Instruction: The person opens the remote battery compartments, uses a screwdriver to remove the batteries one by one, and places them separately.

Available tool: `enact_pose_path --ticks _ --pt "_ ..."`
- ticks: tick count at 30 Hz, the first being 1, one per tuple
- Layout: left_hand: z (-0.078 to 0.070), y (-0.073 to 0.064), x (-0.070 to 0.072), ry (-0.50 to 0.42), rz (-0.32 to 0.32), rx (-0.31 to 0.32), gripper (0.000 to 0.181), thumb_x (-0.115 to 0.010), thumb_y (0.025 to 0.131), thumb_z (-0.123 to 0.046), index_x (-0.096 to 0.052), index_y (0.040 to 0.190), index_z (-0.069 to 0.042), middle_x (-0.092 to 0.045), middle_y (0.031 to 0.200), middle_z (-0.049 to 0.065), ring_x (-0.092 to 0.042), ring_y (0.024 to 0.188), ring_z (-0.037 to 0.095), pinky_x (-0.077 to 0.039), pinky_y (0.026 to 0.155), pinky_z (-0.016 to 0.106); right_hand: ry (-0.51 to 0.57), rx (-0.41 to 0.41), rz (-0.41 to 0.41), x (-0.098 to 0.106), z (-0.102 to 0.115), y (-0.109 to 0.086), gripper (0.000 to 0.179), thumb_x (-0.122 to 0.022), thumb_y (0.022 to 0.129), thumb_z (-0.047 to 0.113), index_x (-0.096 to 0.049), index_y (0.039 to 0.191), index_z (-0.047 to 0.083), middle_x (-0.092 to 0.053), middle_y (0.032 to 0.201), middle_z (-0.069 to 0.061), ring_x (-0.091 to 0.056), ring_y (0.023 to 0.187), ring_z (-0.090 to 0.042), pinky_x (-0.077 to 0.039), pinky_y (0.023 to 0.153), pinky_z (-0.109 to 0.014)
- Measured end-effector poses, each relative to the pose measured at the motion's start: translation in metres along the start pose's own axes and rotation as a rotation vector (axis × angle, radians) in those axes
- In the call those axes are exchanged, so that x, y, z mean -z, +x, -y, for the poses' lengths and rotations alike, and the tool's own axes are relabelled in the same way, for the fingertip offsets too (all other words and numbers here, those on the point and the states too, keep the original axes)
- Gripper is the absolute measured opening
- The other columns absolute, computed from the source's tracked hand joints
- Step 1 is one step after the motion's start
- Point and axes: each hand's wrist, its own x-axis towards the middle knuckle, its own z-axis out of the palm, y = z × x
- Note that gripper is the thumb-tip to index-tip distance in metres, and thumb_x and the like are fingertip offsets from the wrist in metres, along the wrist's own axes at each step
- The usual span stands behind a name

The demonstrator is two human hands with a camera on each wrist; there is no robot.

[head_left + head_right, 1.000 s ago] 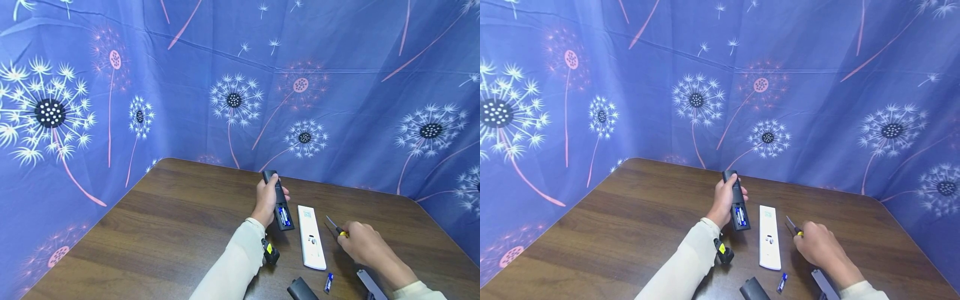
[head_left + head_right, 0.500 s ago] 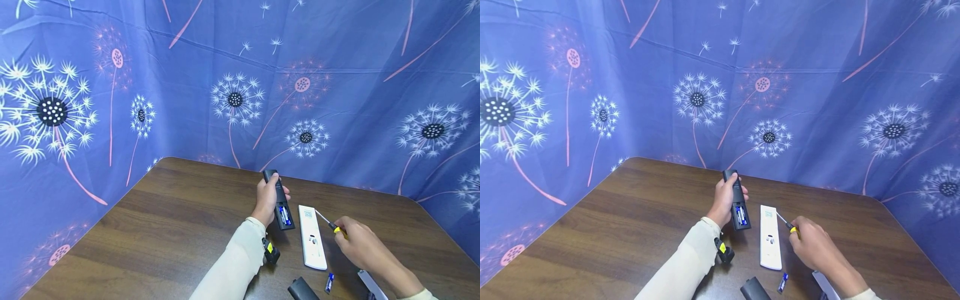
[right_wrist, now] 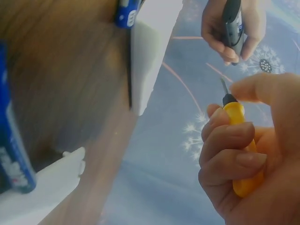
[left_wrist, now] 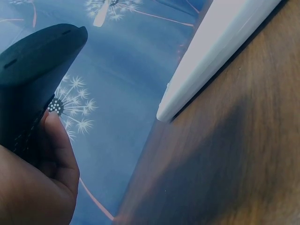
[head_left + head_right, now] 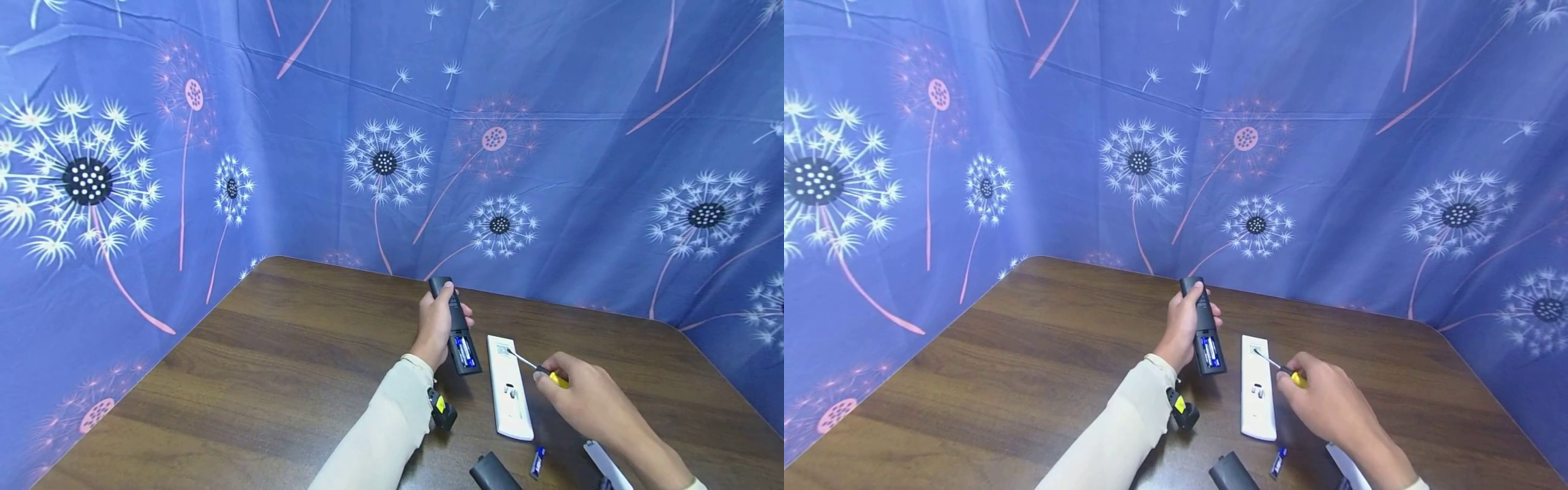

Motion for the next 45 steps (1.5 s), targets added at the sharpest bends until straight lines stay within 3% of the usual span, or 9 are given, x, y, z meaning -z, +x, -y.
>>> enact_pose_path --ticks 7,16,21,28,38,45 --pt "-0.001 -0.001 0.001 0.006 0.003 0.004 0.041 -0.05 0.104 -0.035 -0.055 0.118 0.003 -0.065 0.07 0.009 -0.064 0.054 0.017 -0.056 0.059 0.033 0.027 0.025 0.014 -0.002 0.011 -0.004 0.018 -0.072 0.093 0.028 -0.066 0.099 0.012 -0.05 0.067 0.004 -0.045 0.063 -0.013 -0.035 0.053 -0.028" --pt "-0.004 -0.002 0.002 0.06 0.037 0.039 0.038 -0.052 0.103 -0.035 -0.057 0.115 0.001 -0.063 0.068 0.008 -0.063 0.053 0.018 -0.058 0.062 0.038 0.057 0.047 0.069 -0.003 0.025 -0.006 0.018 -0.073 0.092 0.03 -0.07 0.101 0.015 -0.062 0.08 0.006 -0.051 0.069 -0.013 -0.041 0.058 -0.03" --pt "-0.003 -0.003 0.001 0.108 0.051 0.067 0.035 -0.052 0.102 -0.034 -0.058 0.108 -0.001 -0.061 0.066 0.009 -0.06 0.05 0.017 -0.054 0.055 0.032 0.048 0.074 0.082 -0.008 0.032 -0.007 0.016 -0.076 0.09 0.029 -0.073 0.101 0.016 -0.064 0.082 0.009 -0.052 0.068 -0.01 -0.043 0.059 -0.027" --pt "-0.002 -0.005 0.001 0.207 0.102 0.118 0.034 -0.052 0.102 -0.036 -0.059 0.106 -0.003 -0.062 0.069 0.009 -0.061 0.054 0.018 -0.052 0.054 0.031 0.022 0.117 0.056 -0.015 0.036 -0.008 0.026 -0.069 0.094 0.047 -0.075 0.097 0.022 -0.068 0.088 0.012 -0.057 0.074 -0.006 -0.049 0.064 -0.031" --pt "0.0 -0.005 0.0 0.222 0.136 0.161 0.035 -0.054 0.101 -0.035 -0.061 0.106 -0.001 -0.061 0.066 0.008 -0.058 0.049 0.016 -0.053 0.053 0.03 0.037 0.164 0.06 -0.017 0.038 -0.008 0.022 -0.066 0.095 0.049 -0.075 0.093 0.029 -0.068 0.09 0.018 -0.058 0.076 0.0 -0.05 0.065 -0.028" --pt "0.001 -0.005 -0.001 0.234 0.205 0.183 0.031 -0.054 0.102 -0.034 -0.061 0.102 -0.004 -0.058 0.064 0.008 -0.055 0.047 0.014 -0.05 0.05 0.027 0.029 0.246 0.074 -0.017 0.039 -0.006 0.021 -0.063 0.097 0.048 -0.075 0.09 0.031 -0.064 0.083 0.024 -0.056 0.073 0.002 -0.048 0.061 -0.026"
